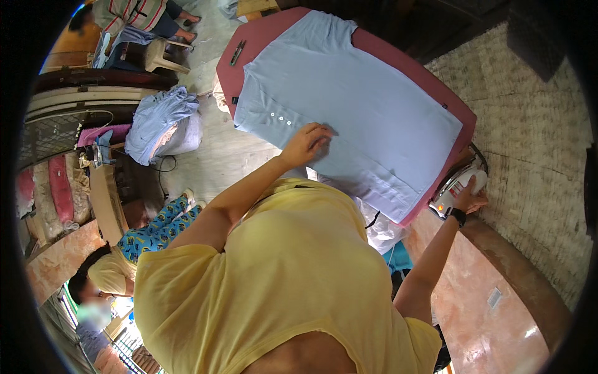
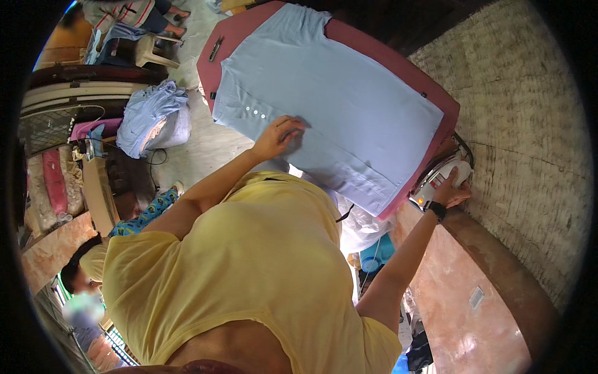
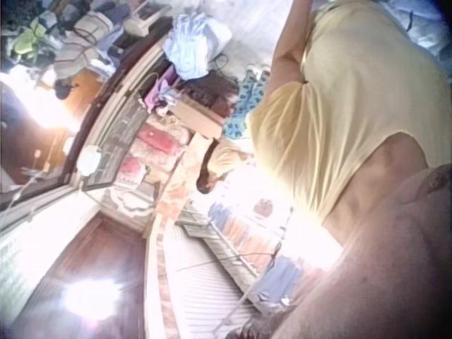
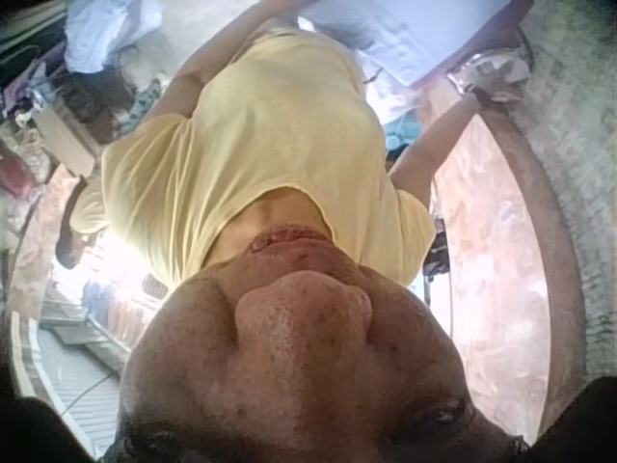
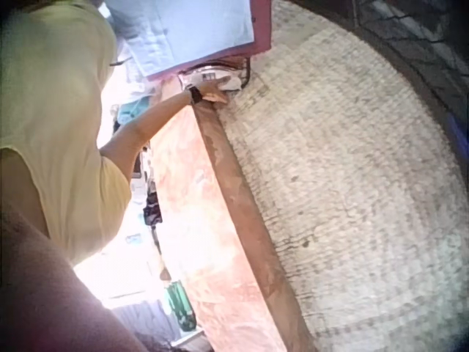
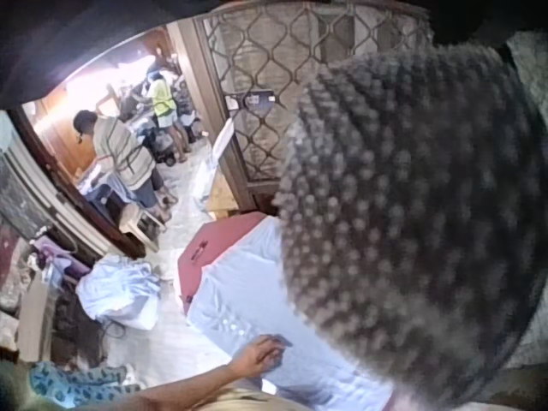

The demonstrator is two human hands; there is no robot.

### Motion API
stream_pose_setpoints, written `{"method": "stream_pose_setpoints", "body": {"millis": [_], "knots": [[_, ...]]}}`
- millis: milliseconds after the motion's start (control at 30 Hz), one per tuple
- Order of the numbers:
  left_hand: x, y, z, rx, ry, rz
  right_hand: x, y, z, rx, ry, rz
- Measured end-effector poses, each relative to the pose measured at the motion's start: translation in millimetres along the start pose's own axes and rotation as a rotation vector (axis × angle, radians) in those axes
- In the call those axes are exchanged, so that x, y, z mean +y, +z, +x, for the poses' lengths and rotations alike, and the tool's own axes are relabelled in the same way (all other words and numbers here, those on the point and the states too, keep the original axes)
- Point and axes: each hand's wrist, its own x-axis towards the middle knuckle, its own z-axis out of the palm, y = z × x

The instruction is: The person irons a light blue shirt on a pink ironing board. They repeatedly smooth the fabric with an iron, adjust the shirt's position, and flip it to iron different sections.

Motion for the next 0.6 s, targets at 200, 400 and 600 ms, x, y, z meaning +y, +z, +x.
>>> {"method": "stream_pose_setpoints", "body": {"millis": [200, 400, 600], "knots": [[2, 19, -19, 0.115, -0.438, -0.583, -68, 5, 9, 0.077, -0.558, -0.400], [9, 10, -14, -0.552, -1.013, -0.823, -124, 104, 40, -0.416, -0.865, -0.170], [-12, 9, -52, -0.961, -0.906, -0.338, -106, 145, 74, -1.023, -0.626, -0.244]]}}
